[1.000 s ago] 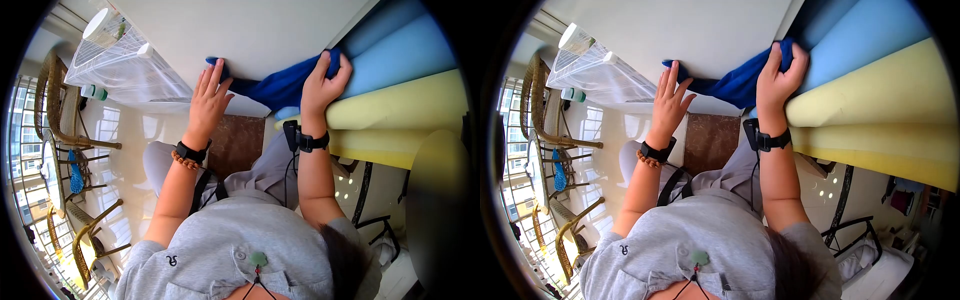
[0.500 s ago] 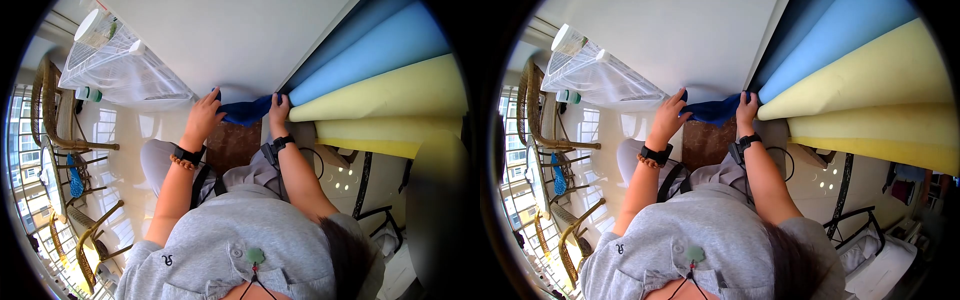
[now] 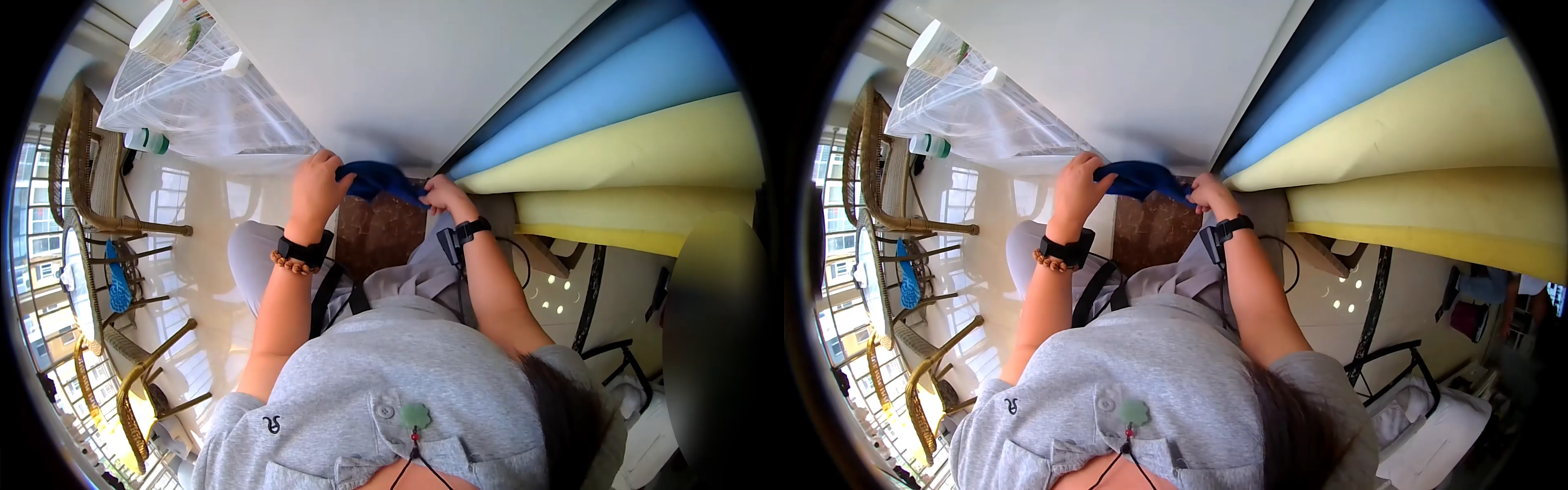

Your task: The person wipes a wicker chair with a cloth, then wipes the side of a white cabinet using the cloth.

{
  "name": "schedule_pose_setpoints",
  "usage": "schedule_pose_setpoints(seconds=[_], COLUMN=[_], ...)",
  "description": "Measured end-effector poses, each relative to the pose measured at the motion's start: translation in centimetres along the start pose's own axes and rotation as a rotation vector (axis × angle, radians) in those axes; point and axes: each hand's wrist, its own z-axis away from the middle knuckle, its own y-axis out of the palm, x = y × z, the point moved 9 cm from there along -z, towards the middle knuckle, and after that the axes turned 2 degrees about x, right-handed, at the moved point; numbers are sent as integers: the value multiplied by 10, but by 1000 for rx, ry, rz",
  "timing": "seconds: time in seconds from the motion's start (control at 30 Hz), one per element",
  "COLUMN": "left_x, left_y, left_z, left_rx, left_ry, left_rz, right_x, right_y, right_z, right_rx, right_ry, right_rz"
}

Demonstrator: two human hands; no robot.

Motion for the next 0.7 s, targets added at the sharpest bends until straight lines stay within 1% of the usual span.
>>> schedule_pose_setpoints(seconds=[0.03,0.07,0.13,0.17,0.2,0.23,0.27,0.33,0.37,0.4,0.43,0.5,0.53,0.57,0.6,0.63,0.7], left_x=[6,12,31,40,46,50,54,69,80,82,86,85,76,71,70,50,29], left_y=[6,7,13,17,16,17,18,24,32,33,34,28,20,13,4,-21,-64], left_z=[3,7,12,15,16,18,20,22,26,30,32,29,25,23,17,11,3], left_rx=[61,70,81,90,63,89,114,177,222,269,313,222,172,126,6,5,-404], left_ry=[-22,-48,-92,-112,-127,-131,-134,-160,-221,-283,-340,-347,-354,-362,-332,-472,-355], left_rz=[-39,28,-16,-40,-33,-52,-71,-110,-98,-86,-76,3,38,73,147,271,389], right_x=[-13,7,44,32,27,16,13,15,14,-5,-10,-11,1,21,43,60,101], right_y=[27,11,-22,-3,4,11,2,-36,-54,-46,-48,-54,-60,-80,-97,-111,-140], right_z=[6,2,18,7,6,15,15,9,15,10,11,16,26,40,56,68,94], right_rx=[324,116,-295,-19,252,518,480,-13,-253,-56,-33,1,55,-42,-143,-247,-514], right_ry=[148,-45,-427,-259,-92,77,102,-98,-194,-34,-1,62,59,-31,-123,-217,-666], right_rz=[54,42,23,113,200,283,274,328,353,257,51,-367,-528,-730,-929,-1125,-1080])
